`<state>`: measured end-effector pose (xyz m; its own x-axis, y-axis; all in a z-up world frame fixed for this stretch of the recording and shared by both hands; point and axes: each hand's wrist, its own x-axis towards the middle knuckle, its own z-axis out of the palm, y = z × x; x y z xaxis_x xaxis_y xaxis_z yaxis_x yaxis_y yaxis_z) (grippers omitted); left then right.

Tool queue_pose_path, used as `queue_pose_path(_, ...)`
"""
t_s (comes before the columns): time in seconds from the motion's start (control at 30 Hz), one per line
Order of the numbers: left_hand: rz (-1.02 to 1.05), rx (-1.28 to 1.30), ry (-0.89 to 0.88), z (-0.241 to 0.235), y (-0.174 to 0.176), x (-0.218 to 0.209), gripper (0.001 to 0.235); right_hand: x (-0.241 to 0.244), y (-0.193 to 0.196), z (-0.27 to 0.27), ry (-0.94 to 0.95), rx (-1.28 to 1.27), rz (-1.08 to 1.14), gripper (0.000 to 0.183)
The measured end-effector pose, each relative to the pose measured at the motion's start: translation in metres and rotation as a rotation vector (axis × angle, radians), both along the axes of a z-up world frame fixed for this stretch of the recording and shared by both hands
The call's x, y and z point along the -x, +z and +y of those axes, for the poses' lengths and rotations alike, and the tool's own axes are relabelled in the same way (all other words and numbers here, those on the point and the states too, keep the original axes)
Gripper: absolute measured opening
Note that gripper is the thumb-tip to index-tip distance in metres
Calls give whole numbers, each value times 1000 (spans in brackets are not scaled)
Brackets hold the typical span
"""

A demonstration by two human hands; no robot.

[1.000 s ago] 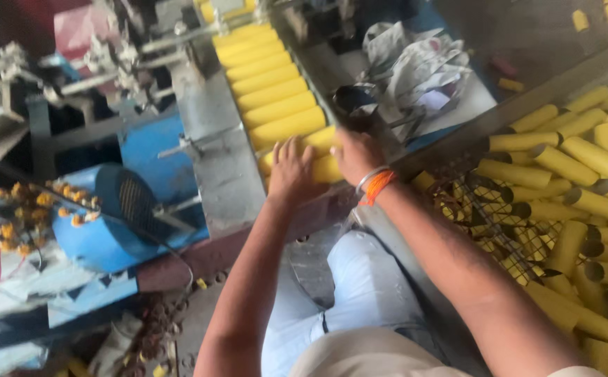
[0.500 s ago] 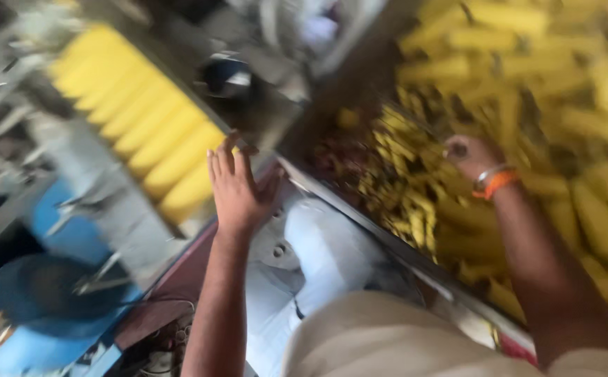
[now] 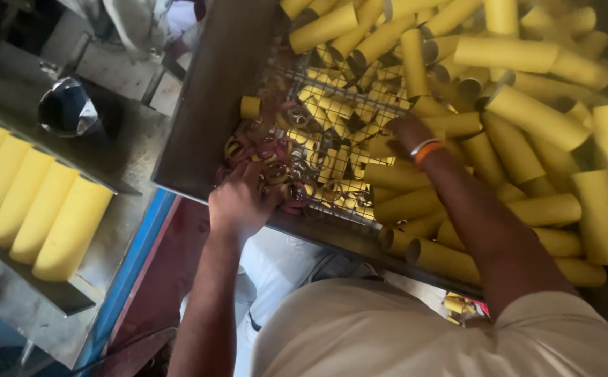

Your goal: The person repeatedly picks up yellow cylindrical objects from a wire mesh bin and places them onto a conveyor belt. The person handles the cylinders one at a time, moving them from the bin to the belt in a continuous loop.

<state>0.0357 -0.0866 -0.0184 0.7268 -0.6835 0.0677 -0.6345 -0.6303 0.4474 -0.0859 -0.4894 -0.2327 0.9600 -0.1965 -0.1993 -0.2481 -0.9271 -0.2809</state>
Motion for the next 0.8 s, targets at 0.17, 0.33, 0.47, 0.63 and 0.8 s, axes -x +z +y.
queue_pose_path(0.17,60,-59,56,-2,1,-1,35,-56,-37,45,289,111,384,39)
queue_pose_path(0.33,28,-16,74,-1,-2,0,39,-63,-42,66,386,145,571,37)
queue_pose_path(0.47,9,13,56,-1,-6,-2,34,-47,-41,85,442,156,617,36)
queue_pose_path(0.63,-2,106,46,8,-20,1,37,-33,-31,92,443,141,627,35)
queue_pose_path(0.8,-1,366,-41,23,-34,7,23,-57,12,83,400,67,520,33)
